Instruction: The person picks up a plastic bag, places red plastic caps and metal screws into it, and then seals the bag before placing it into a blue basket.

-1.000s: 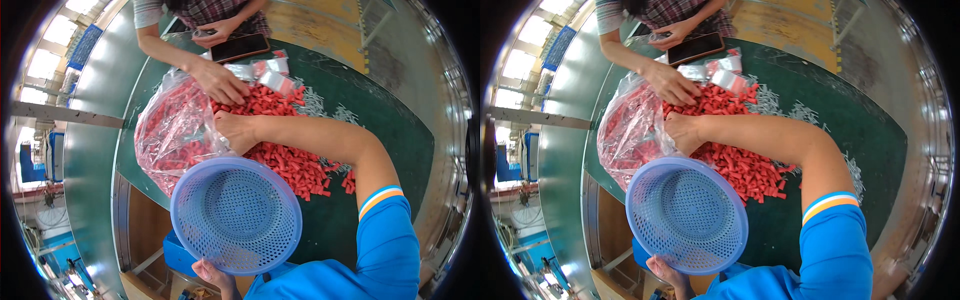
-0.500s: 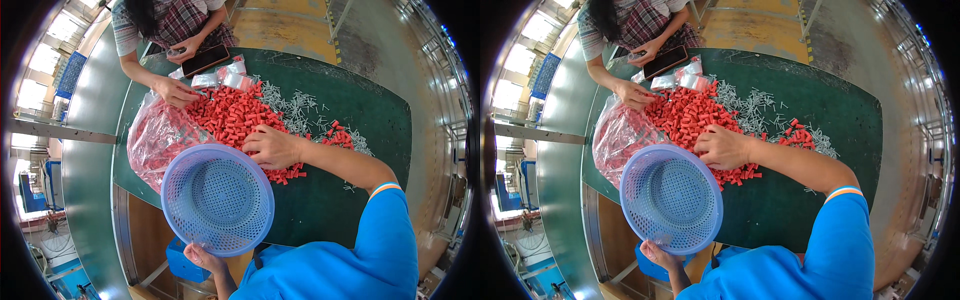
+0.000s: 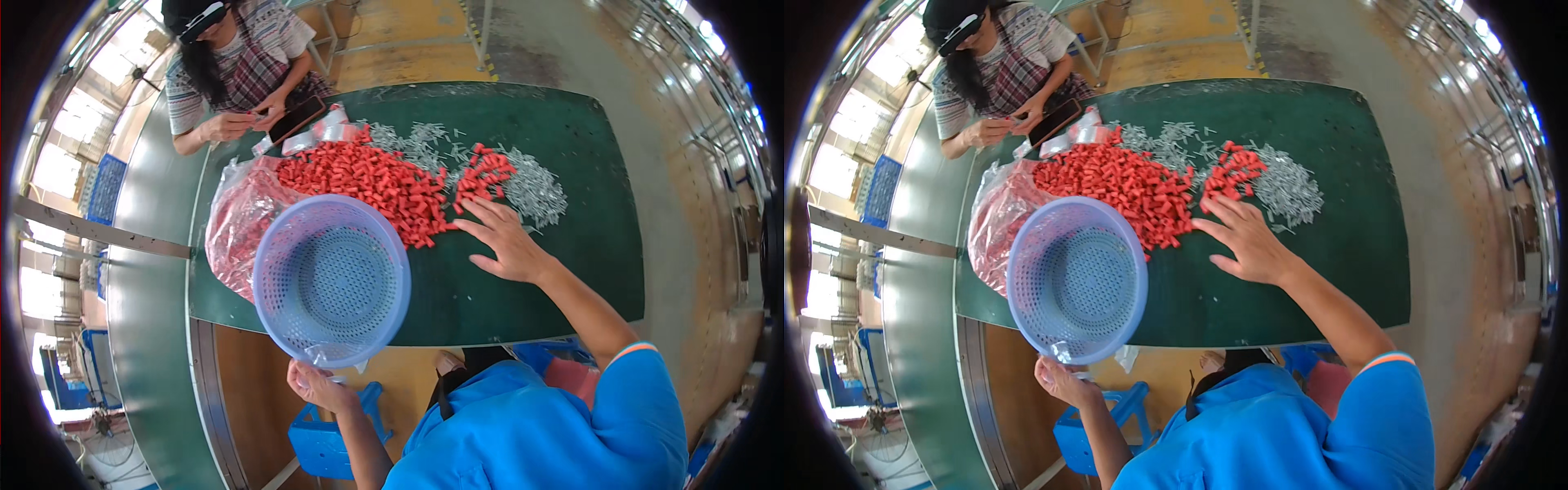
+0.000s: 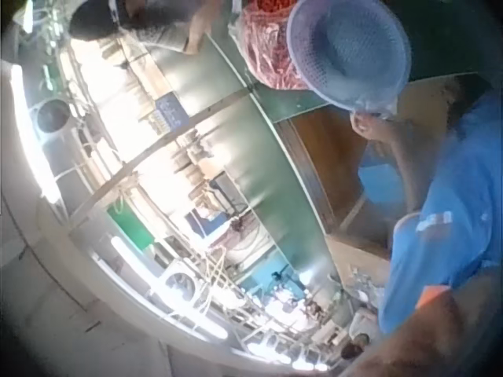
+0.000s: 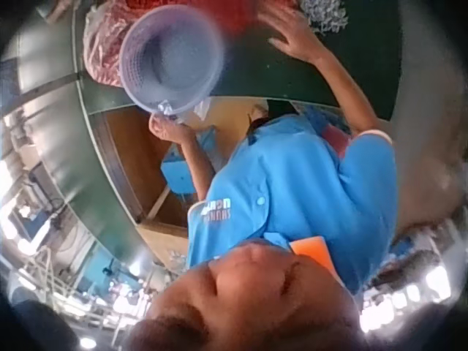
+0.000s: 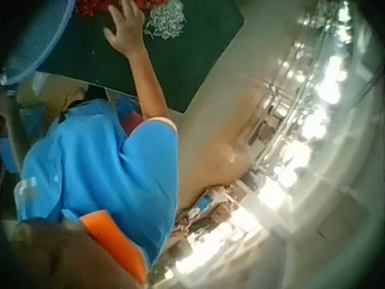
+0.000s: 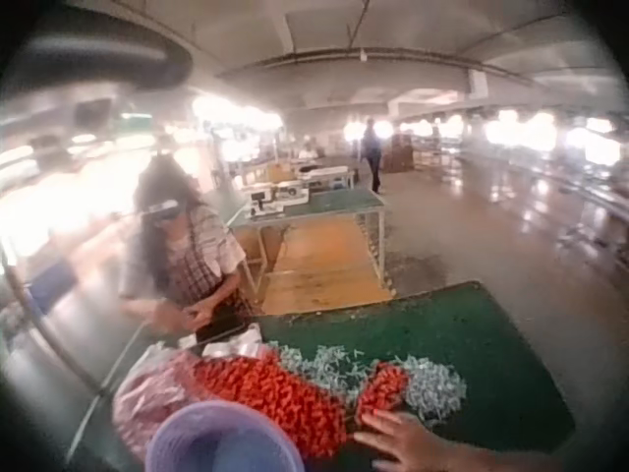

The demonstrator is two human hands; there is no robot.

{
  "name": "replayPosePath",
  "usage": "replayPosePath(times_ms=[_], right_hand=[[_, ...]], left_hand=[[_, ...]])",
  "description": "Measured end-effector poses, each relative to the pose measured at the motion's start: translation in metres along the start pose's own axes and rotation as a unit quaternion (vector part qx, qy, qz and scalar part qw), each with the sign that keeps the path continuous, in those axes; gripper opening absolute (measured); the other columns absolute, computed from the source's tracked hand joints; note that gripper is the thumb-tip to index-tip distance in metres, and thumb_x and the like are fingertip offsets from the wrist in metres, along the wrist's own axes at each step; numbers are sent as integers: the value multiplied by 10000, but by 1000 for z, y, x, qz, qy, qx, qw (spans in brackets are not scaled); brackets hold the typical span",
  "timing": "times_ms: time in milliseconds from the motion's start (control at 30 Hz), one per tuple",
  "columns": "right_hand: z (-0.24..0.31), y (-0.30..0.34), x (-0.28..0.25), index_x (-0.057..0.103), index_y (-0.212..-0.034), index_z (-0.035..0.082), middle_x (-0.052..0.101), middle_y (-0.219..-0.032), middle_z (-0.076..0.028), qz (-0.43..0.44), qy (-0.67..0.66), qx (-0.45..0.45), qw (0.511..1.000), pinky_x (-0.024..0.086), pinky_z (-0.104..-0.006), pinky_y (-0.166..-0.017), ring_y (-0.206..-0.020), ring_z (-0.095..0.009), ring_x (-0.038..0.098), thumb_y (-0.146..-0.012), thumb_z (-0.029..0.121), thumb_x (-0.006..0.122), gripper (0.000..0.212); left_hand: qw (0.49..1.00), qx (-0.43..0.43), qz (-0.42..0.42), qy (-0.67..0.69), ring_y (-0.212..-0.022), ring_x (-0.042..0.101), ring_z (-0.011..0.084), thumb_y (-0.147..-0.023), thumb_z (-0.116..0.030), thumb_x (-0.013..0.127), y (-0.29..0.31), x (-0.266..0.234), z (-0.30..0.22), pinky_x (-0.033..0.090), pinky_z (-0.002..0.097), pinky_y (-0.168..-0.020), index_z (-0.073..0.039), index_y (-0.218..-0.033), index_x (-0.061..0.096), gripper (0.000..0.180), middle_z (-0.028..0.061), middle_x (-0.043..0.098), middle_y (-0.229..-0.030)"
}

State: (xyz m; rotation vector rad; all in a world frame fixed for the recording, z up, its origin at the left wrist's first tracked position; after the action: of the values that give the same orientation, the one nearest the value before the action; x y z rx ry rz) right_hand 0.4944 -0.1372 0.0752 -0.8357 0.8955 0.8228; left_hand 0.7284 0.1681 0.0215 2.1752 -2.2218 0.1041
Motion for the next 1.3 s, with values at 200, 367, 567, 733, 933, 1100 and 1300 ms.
replayPosePath(times_ms=[200, 367, 567, 733, 933, 1100, 1300], right_hand=[[18, 149, -17, 401, -1284, 118, 320, -1362, -146, -43, 10, 205, 978, 257, -434, -1000, -1241, -331, 312, -704, 109, 648, 631], [14, 225, -36, 389, -1280, 75, 298, -1365, -167, -93, 10, 311, 946, 268, -427, -997, -1232, -333, 312, -697, 43, 619, 627], [-24, 228, -84, 513, -1152, 27, 512, -1179, -156, -95, -96, 290, 948, 382, -385, -926, -1094, -302, 485, -713, 18, 610, 449], [-79, 214, -102, 562, -1092, 13, 593, -1057, -115, -92, -197, 245, 945, 485, -276, -752, -896, -186, 604, -772, -2, 576, 321], [-258, 371, -141, 495, -1155, 45, 545, -1095, -63, -365, -129, 394, 834, 446, -254, -753, -933, -136, 546, -858, 57, 482, 297], [-329, 647, -59, 537, -957, 101, 507, -733, 4, -109, -149, 725, 663, 453, -273, -575, -673, -120, 500, -854, 213, 540, 152], [-352, 852, 24, 544, -912, 136, 522, -737, -12, 39, -206, 751, 626, 465, -335, -636, -694, -168, 536, -783, 230, 596, 168]], left_hand=[[998, -60, -2, 30, -577, 404, 40, -904, -254, 523, 26, -34, 21, 351, 195, -491, -88, -933, 469, 177, -32, 443, -701], [966, -235, 102, 34, -542, 417, 57, -896, -186, 501, 84, -41, 101, 346, 190, -476, -124, -813, 461, 111, -30, 421, -631], [830, -504, 241, -15, -539, 482, 118, -846, -145, 509, 201, -21, 198, 405, 254, -494, -113, -762, 495, 91, 17, 494, -628], [830, -201, 415, -315, -626, 554, 231, -768, -165, 563, 274, 30, 272, 460, 375, -587, -35, -792, 583, 134, 68, 586, -709], [844, 226, 381, -301, -734, 582, 313, -782, -153, 573, 377, 93, 328, 469, 384, -716, -6, -939, 605, 217, 113, 640, -834], [840, 207, 401, -302, -740, 585, 309, -779, -151, 575, 416, 115, 383, 470, 381, -716, -8, -940, 606, 218, 112, 641, -833], [815, 181, 460, -304, -747, 587, 303, -777, -149, 577, 463, 113, 424, 471, 378, -715, -9, -942, 608, 219, 112, 642, -832]])
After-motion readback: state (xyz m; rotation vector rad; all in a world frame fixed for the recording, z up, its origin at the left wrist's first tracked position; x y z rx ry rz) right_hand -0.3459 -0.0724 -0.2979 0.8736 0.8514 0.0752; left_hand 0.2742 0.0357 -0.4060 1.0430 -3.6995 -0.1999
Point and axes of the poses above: each hand's wrist, its own y-axis away from the middle knuckle, its own x-axis out of the palm, z = x × y, the point moved 6 cm from there along -y, towards the middle knuckle
